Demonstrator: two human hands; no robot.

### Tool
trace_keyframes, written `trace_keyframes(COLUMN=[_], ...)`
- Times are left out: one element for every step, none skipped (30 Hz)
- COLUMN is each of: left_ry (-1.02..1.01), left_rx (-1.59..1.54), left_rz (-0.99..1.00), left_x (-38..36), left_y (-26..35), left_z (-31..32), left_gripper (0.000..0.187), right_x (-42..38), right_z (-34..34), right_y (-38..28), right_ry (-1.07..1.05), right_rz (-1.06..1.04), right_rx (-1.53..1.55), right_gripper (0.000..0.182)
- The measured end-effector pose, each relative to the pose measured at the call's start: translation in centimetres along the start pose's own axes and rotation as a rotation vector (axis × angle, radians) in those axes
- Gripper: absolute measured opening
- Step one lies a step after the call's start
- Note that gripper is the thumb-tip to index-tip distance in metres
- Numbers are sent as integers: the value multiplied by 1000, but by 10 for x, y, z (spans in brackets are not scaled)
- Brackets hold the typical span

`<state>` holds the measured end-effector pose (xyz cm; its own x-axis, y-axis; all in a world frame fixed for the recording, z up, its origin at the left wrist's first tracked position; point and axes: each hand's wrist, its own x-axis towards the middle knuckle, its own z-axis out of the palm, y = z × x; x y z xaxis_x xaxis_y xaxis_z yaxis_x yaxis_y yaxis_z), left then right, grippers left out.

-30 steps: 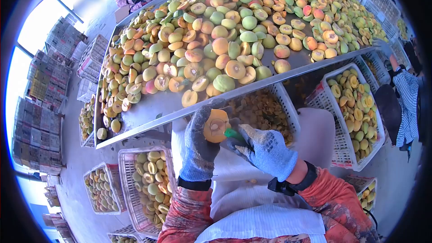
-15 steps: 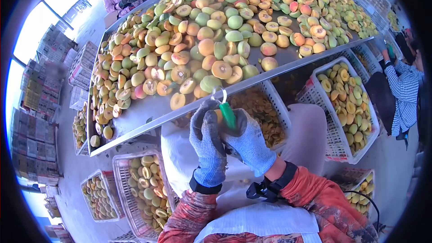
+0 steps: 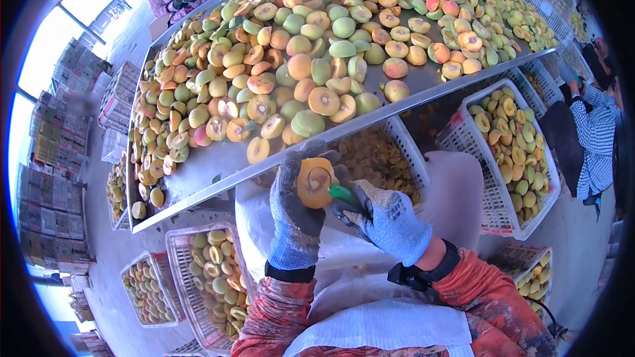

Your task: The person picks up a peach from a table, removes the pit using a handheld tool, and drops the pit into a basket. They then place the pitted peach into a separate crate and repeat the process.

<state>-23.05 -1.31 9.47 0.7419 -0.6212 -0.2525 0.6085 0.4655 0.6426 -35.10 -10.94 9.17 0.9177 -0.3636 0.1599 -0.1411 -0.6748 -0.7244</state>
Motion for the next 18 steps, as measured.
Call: trace_keyframes(left_ry=[15,29,31,42,54,57,59,60,64,77,89,88,101,112,106,117,130,115], left_rx=[-28,-56,-55,-54,-54,-53,36,125,126,183,239,239,234,228,227,261,297,254], left_rz=[-23,-45,-47,-51,-56,-57,-34,-10,-12,43,99,99,164,228,224,232,234,191], left_x=[2,3,1,-1,-5,-8,-11,-15,-19,-23,-26,-26,-26,-25,-27,-30,-33,-35], left_y=[-3,-4,-4,-4,-3,-1,0,1,2,3,2,1,-3,-4,-3,1,4,4], left_z=[-6,-8,-8,-6,-4,-2,0,3,6,10,12,11,10,10,13,17,20,19], left_gripper=[39,38,38,37,35,35,33,32,32,32,32,32,32,33,33,33,33,33], right_x=[0,0,-1,-3,-5,-7,-7,-8,-9,-10,-10,-10,-8,-6,-5,-4,-5,-6], right_z=[-1,-4,-5,-3,-1,0,0,-1,0,2,5,7,7,8,9,11,13,14], right_y=[-2,-4,-5,-4,-3,-2,-2,-3,-3,-2,-1,1,2,1,2,4,5,6], right_ry=[-2,-44,-87,-89,-86,-83,-86,-93,-102,-105,-122,-137,-134,-170,-206,-201,-196,-193], right_rz=[2,22,42,44,35,26,26,30,35,37,38,38,37,42,51,50,16,-19], right_rx=[3,-34,-70,-68,-82,-96,-93,-19,57,60,180,299,297,372,447,445,383,320], right_gripper=[37,37,38,38,37,37,37,37,38,38,38,39,39,39,39,39,39,38])
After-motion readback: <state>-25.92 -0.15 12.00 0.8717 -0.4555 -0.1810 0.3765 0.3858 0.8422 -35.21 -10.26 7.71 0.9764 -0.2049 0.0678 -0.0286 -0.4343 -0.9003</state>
